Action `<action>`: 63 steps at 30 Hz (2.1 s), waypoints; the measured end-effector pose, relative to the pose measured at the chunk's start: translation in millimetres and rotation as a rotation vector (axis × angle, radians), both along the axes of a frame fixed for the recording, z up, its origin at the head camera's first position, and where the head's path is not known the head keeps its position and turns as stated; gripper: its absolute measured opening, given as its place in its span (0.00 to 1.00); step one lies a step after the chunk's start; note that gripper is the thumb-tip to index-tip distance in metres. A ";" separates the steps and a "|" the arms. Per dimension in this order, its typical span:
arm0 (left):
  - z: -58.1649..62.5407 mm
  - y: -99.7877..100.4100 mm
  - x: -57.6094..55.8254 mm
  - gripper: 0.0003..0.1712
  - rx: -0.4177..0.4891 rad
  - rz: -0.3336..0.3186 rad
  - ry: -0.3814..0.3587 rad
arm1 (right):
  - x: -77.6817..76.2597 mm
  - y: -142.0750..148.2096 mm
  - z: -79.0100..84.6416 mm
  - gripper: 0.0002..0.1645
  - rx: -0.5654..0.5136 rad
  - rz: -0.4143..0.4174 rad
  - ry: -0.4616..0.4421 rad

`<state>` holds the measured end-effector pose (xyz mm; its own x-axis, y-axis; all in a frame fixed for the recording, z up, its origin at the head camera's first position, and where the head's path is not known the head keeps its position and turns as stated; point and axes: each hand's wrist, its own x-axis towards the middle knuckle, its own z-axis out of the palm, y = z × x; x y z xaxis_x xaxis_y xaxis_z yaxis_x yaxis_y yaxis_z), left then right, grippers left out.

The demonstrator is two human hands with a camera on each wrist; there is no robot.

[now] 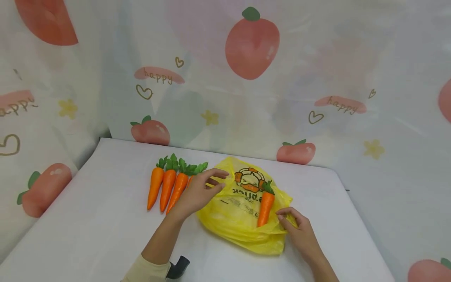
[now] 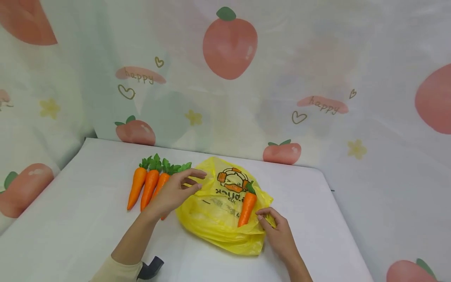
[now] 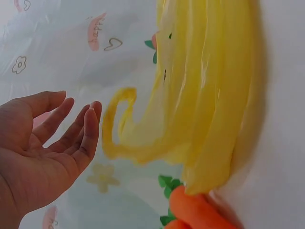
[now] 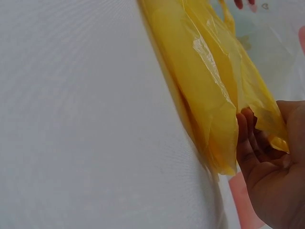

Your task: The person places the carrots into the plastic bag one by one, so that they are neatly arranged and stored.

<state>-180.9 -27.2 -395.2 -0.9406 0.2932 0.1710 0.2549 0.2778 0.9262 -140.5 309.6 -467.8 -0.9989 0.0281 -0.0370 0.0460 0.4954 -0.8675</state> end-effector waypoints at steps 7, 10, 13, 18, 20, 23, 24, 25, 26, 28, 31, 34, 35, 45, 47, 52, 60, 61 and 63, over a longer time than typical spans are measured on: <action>1.8 -24.9 -0.7 0.18 0.009 0.099 -0.013 | 1.0 0.9 2.3 0.11 0.001 0.010 0.010; 0.0 -35.3 -0.6 0.18 0.002 0.106 -0.047 | 1.1 1.2 2.1 0.11 0.002 0.004 0.010; -3.2 -47.4 -1.0 0.18 -0.026 0.117 -0.067 | 0.6 1.8 0.9 0.12 -0.001 0.001 -0.003; -6.7 -72.6 -7.3 0.17 -0.100 0.123 -0.070 | 0.7 2.0 1.4 0.12 -0.020 -0.009 -0.017; -7.7 -83.2 -9.9 0.17 -0.117 0.131 -0.070 | 1.5 1.2 1.9 0.11 -0.018 -0.008 -0.008; -11.4 -96.1 -12.0 0.17 -0.144 0.154 -0.072 | 1.6 1.4 1.7 0.11 0.002 -0.006 0.008; -13.2 -100.2 -12.4 0.17 -0.155 0.160 -0.070 | 1.6 1.5 1.5 0.10 0.008 -0.006 0.010; -15.3 -104.4 -12.9 0.17 -0.170 0.167 -0.069 | 1.5 1.6 1.2 0.10 0.009 -0.004 0.009; -17.9 -108.7 -13.6 0.17 -0.179 0.172 -0.069 | 1.3 1.6 0.9 0.10 0.013 -0.005 0.006; -23.6 -118.0 -15.1 0.18 -0.195 0.179 -0.078 | 1.0 1.2 0.0 0.10 0.013 -0.004 -0.001; -31.4 -133.0 -18.6 0.19 -0.189 0.188 -0.098 | 0.4 1.0 -1.6 0.11 0.011 -0.002 -0.006; -38.3 -147.0 -22.7 0.20 -0.181 0.210 -0.119 | 0.4 1.3 -2.2 0.11 0.016 0.006 0.004; -40.3 -151.2 -24.2 0.20 -0.182 0.221 -0.121 | 0.4 1.6 -2.2 0.11 0.019 0.009 0.008; -53.8 -181.9 -30.6 0.23 -0.175 0.296 -0.202 | -0.1 1.4 1.5 0.11 0.010 0.027 0.033; -55.2 -185.9 -30.7 0.24 -0.179 0.287 -0.219 | -0.7 1.2 1.0 0.11 0.004 0.029 0.030; -58.8 -191.7 -32.4 0.28 -0.183 0.204 -0.290 | -1.9 1.3 -1.1 0.10 0.031 0.007 0.008; -65.4 -192.6 -34.7 0.30 -0.181 0.121 -0.307 | -2.3 3.4 -1.2 0.11 0.054 0.012 0.015; -65.5 -191.8 -34.8 0.30 -0.183 0.114 -0.301 | -2.4 3.4 -0.9 0.11 0.058 0.010 0.015; -66.1 -190.6 -34.6 0.30 -0.194 0.106 -0.292 | -1.9 3.3 -0.3 0.11 0.059 0.008 0.010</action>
